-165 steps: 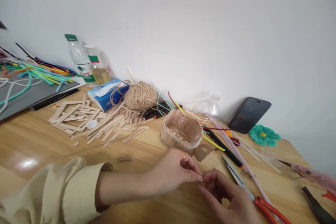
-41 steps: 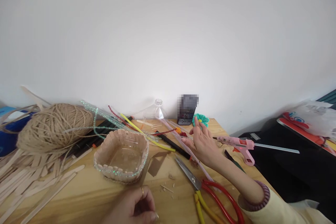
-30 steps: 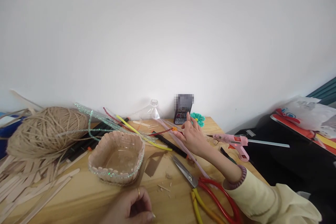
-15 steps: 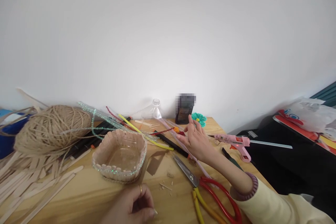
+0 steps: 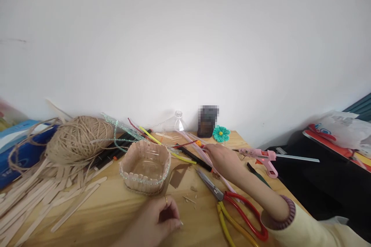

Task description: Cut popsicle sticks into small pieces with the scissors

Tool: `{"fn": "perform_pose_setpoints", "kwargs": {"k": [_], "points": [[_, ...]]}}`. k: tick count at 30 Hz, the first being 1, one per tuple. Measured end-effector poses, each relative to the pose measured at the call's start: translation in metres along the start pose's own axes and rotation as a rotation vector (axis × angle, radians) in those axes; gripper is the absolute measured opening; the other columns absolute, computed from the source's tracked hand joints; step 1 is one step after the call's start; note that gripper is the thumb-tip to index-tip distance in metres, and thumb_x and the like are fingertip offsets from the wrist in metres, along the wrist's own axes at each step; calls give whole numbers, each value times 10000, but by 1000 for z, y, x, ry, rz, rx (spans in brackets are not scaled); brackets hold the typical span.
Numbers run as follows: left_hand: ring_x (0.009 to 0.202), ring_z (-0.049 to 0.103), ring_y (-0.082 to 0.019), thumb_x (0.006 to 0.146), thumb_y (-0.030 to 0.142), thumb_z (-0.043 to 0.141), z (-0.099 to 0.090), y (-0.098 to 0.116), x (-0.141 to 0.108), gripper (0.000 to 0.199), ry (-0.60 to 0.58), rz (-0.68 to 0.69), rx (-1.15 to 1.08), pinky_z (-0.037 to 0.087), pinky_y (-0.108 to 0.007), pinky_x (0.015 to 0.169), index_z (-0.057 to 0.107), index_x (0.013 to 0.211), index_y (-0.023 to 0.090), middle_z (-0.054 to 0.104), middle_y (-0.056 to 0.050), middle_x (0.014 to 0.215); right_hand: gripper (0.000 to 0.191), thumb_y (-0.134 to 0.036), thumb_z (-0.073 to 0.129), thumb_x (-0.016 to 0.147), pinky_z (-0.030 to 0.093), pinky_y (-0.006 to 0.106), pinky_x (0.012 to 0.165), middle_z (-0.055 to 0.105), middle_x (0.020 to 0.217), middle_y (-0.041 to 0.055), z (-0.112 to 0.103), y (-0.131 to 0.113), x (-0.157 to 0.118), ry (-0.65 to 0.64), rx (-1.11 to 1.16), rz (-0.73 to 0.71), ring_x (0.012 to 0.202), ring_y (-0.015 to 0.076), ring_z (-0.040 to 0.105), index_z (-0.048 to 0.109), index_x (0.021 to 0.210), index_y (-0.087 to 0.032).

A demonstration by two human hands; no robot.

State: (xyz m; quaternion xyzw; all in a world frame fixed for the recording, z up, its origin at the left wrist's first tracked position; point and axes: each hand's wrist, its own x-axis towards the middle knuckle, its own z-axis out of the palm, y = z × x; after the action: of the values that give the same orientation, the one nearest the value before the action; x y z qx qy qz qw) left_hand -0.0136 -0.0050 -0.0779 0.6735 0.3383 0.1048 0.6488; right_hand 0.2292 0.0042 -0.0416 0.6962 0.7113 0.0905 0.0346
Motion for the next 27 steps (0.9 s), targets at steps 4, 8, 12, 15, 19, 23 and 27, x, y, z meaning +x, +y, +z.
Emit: {"fn": "perform_pose_setpoints", "kwargs": {"k": [4, 8, 12, 15, 19, 23, 27], "points": [[630, 415, -130, 682, 256, 543, -1, -2, 2, 112, 8, 3, -3, 334, -242, 612, 466, 653, 180, 453, 46, 622, 222, -248, 528, 892, 502, 401, 782, 588, 1110, 70, 11, 26, 21, 41, -82, -27, 938, 203, 596, 560, 1091, -154], [646, 437, -132, 681, 206, 550, -3, -6, 3, 83, 20, -14, 4, 344, -242, 621, 479, 657, 172, 491, 37, 640, 278, -220, 535, 885, 423, 478, 901, 487, 1291, 84, 18, 47, 25, 28, -123, -204, 1100, 249, 516, 533, 1159, -177], [661, 444, -134, 678, 209, 556, -3, -8, 3, 84, 5, -18, -4, 341, -241, 630, 483, 662, 170, 484, 38, 645, 351, -22, 503, 821, 296, 492, 1010, 390, 1410, 110, 19, 58, 21, -28, -108, -365, 1248, 282, 376, 555, 1148, -137], [655, 428, -134, 675, 219, 549, -2, -6, 3, 90, -9, -31, -6, 328, -244, 624, 473, 658, 172, 462, 40, 641, 418, 19, 469, 770, 256, 476, 1038, 383, 1417, 72, 16, 64, 23, -70, -50, -425, 1265, 266, 359, 577, 1131, -164], [652, 409, -138, 672, 237, 535, -3, -4, 3, 99, -22, -31, -12, 315, -250, 614, 460, 660, 174, 444, 36, 642, 490, 35, 469, 745, 240, 454, 1045, 431, 1392, 33, 10, 72, 27, -120, 86, -401, 1251, 238, 376, 552, 1163, -207], [659, 409, -141, 678, 251, 526, -3, -4, 4, 103, -26, -43, 4, 315, -253, 616, 461, 665, 173, 448, 31, 654, 229, -154, 525, 868, 359, 483, 953, 537, 1257, 78, 10, 79, 16, -138, 271, -187, 1116, 245, 501, 576, 1091, -170], [649, 415, -145, 673, 270, 527, -2, -7, 5, 115, -39, -30, 21, 317, -256, 610, 462, 657, 176, 447, 32, 642, 224, -275, 509, 902, 522, 356, 714, 607, 1049, 59, 14, 68, 5, -122, 527, 164, 830, 169, 619, 553, 1091, -162]]}}
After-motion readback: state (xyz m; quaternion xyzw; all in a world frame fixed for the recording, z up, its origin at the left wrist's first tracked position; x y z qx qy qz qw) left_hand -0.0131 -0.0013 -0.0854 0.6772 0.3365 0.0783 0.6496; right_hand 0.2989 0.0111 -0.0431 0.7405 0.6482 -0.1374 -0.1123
